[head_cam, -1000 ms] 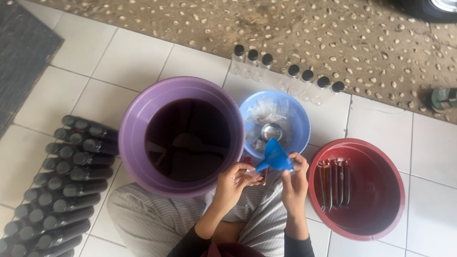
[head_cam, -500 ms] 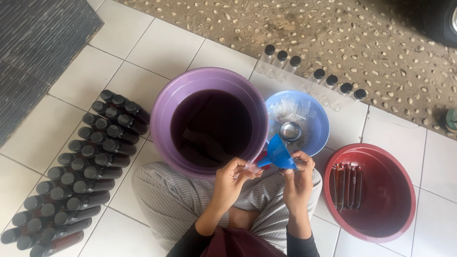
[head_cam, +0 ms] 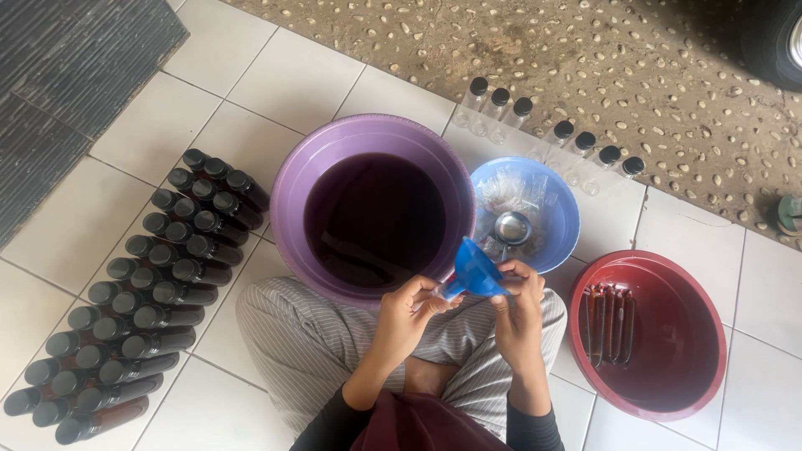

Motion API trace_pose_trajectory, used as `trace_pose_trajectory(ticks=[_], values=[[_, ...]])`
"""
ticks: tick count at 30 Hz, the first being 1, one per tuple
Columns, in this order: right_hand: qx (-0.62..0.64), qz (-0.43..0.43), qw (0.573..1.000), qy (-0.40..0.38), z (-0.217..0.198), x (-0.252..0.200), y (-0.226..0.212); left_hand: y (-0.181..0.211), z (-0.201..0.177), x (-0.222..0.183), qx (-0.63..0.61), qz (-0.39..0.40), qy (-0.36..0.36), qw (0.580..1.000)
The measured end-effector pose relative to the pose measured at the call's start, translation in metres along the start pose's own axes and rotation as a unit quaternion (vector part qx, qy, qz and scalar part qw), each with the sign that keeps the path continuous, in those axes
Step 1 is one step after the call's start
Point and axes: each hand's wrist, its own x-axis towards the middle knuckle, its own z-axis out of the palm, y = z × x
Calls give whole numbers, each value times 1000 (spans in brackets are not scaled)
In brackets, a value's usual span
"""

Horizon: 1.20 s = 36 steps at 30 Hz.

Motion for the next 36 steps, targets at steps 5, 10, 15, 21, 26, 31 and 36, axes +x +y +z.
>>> trace_pose_trajectory(ticks=[5,10,15,21,26,31,36], values=[[-132,-73,986,-64,-12,4,-13,-17,-7,-1,115,5,-43,992],[-234,-113,958,-121,-24,0,-22,-42,0,-6,197,90,-35,976],[-220,-124,960,-120,-32,-4,-19,-85,13,-18,164,99,6,981],[-100,43,992,63,-27,-12,53,-118,18,-17,183,189,58,963],[-248,213,941,-82,7,-34,136,-104,20,-9,198,200,29,959],[-238,337,880,-234,35,-51,184,-112,19,-6,195,177,2,965],[-165,270,941,-124,53,-55,181,-112,19,-6,196,47,-110,973]])
